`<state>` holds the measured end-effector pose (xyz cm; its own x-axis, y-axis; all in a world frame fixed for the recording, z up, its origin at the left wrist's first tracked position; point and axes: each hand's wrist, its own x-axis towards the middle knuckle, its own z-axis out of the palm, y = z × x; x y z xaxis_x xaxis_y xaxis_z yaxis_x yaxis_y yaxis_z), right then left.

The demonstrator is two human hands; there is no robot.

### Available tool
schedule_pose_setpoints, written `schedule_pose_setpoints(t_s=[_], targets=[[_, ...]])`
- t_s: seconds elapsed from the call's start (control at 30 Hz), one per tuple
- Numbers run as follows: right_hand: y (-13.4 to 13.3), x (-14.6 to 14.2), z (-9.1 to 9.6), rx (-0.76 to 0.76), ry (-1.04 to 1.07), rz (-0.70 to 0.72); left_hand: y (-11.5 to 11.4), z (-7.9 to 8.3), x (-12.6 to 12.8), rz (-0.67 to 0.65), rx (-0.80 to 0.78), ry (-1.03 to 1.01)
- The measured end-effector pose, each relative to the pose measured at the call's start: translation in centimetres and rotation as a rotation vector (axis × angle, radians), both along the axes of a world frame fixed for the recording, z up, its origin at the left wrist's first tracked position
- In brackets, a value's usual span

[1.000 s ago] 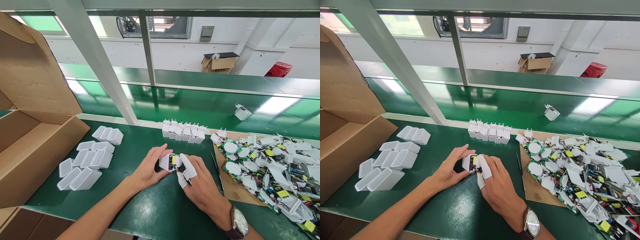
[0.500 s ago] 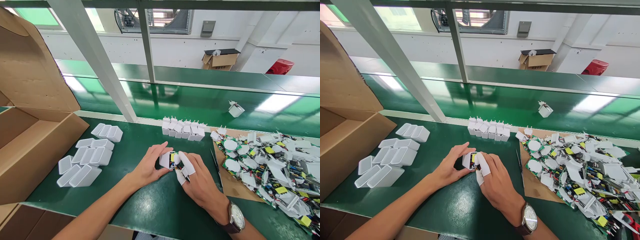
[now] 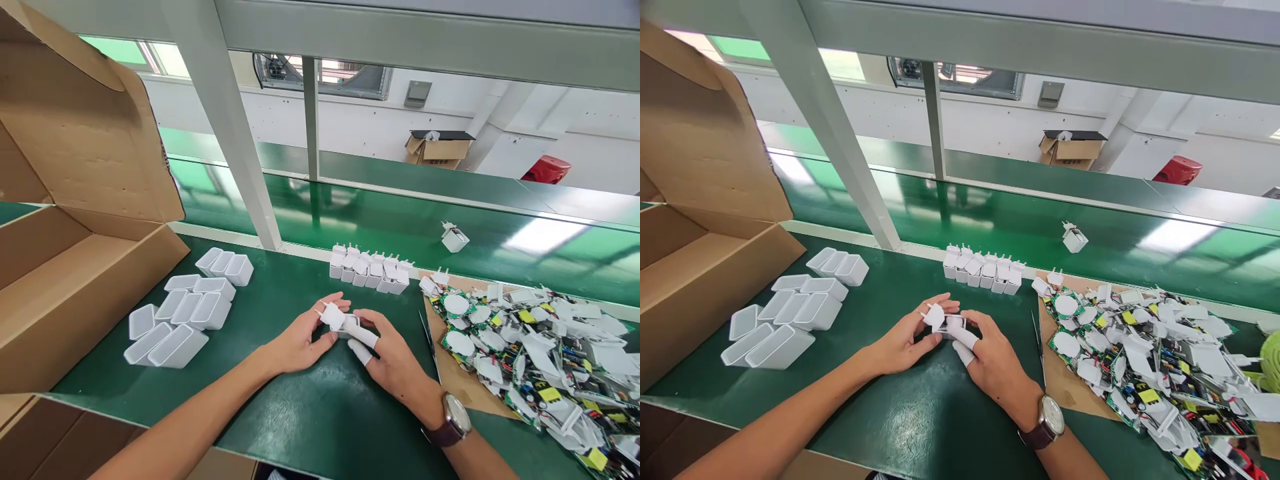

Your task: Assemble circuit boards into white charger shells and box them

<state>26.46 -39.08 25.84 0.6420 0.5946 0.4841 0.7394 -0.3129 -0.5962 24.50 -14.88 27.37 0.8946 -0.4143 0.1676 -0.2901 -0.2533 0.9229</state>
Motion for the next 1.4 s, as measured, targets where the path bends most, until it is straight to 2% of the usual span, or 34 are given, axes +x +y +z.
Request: schedule_pose_setpoints(t_s=[0.17, 0.33, 0.57, 0.73, 0.9, 1.03, 1.1, 1.27, 1.33, 1.4], targets=[[1.1, -0.1, -0.1, -0.026, -0.073, 0.016, 0.1, 0.1, -0.3, -0.032, -0.068, 0.079], [1.4, -0.4, 0.9, 0.036, -0.117, -0.066, 0.0, 0.3, -0.8, -0.032, -0.080, -0.031], [1.2, -0.1, -0.7, -0.040, -0.100, -0.008, -0.3, 0.1, -0.7, 0.004, -0.020, -0.122], [1.4, -0.5, -0.5, -0.011, -0.104, -0.044, 0.1, -0.1, -0.5, 0.021, 0.033, -0.262], [1.6, -1.0, -0.4, -0.127, -0.092, -0.064, -0.2, 0.1, -0.6, 0.128, 0.094, -0.438], [1.7, -1.1, -0.8, -0.191, -0.095, -0.065, -0.4, 0.1, -0.5, 0.171, 0.074, -0.446], [1.6, -1.1, -0.8, -0.163, -0.078, -0.050, -0.3, 0.2, -0.5, 0.185, 0.069, -0.443], [1.3, -0.6, -0.3, 0.037, 0.082, -0.035, -0.2, 0.4, -0.3, 0.216, 0.070, -0.376], [1.3, -0.6, -0.1, 0.046, 0.125, -0.036, -0.1, 0.3, -0.4, 0.220, 0.061, -0.340], [1.4, -0.7, 0.1, -0.007, 0.101, -0.033, -0.1, 0.2, -0.4, 0.223, 0.052, -0.313]])
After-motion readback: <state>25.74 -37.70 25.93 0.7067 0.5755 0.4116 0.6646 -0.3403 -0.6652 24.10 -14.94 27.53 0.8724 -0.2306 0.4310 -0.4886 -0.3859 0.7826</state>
